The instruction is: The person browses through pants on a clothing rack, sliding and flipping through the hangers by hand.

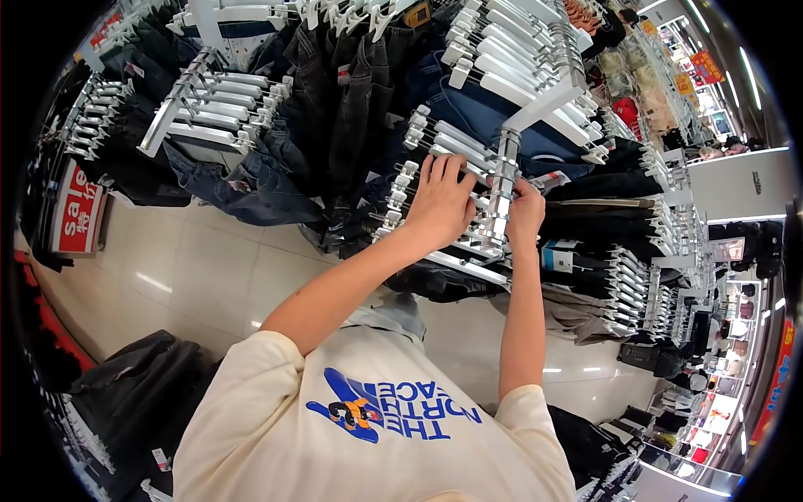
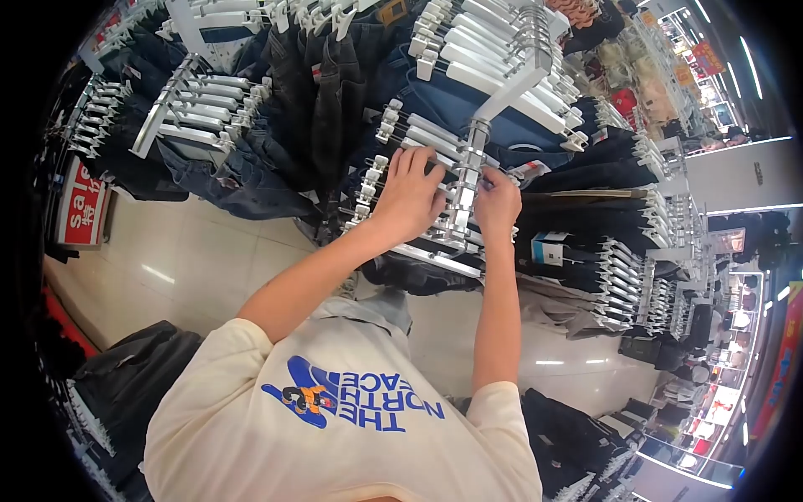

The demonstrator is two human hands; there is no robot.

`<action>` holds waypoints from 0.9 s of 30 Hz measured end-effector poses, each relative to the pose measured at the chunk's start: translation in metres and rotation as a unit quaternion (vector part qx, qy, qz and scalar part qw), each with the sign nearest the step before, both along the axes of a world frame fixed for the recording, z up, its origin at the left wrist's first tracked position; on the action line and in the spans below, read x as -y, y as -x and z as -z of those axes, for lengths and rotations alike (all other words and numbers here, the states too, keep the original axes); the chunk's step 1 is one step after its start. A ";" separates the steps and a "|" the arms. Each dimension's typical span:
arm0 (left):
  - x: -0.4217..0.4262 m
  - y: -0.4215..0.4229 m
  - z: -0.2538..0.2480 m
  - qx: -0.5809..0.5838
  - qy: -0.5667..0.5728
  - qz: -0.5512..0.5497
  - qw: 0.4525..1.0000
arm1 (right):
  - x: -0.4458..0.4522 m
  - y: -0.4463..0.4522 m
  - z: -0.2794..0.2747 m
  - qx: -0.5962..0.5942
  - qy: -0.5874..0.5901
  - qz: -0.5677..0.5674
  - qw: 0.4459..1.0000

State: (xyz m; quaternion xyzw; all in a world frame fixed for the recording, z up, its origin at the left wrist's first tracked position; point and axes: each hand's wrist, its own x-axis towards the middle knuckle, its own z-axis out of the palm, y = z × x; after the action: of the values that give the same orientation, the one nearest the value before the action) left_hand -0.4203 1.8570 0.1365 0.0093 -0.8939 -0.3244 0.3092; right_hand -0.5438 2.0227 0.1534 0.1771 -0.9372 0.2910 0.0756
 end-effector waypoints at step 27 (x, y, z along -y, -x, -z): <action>0.011 0.002 -0.003 0.050 0.036 -0.014 0.998 | 0.003 0.000 0.011 -0.120 -0.065 -0.078 0.988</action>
State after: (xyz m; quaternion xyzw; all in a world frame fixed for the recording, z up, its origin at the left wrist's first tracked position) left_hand -0.4221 1.8465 0.1393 0.0271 -0.9191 -0.2871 0.2686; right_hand -0.5438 2.0198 0.1425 0.2880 -0.9215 0.2112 0.1526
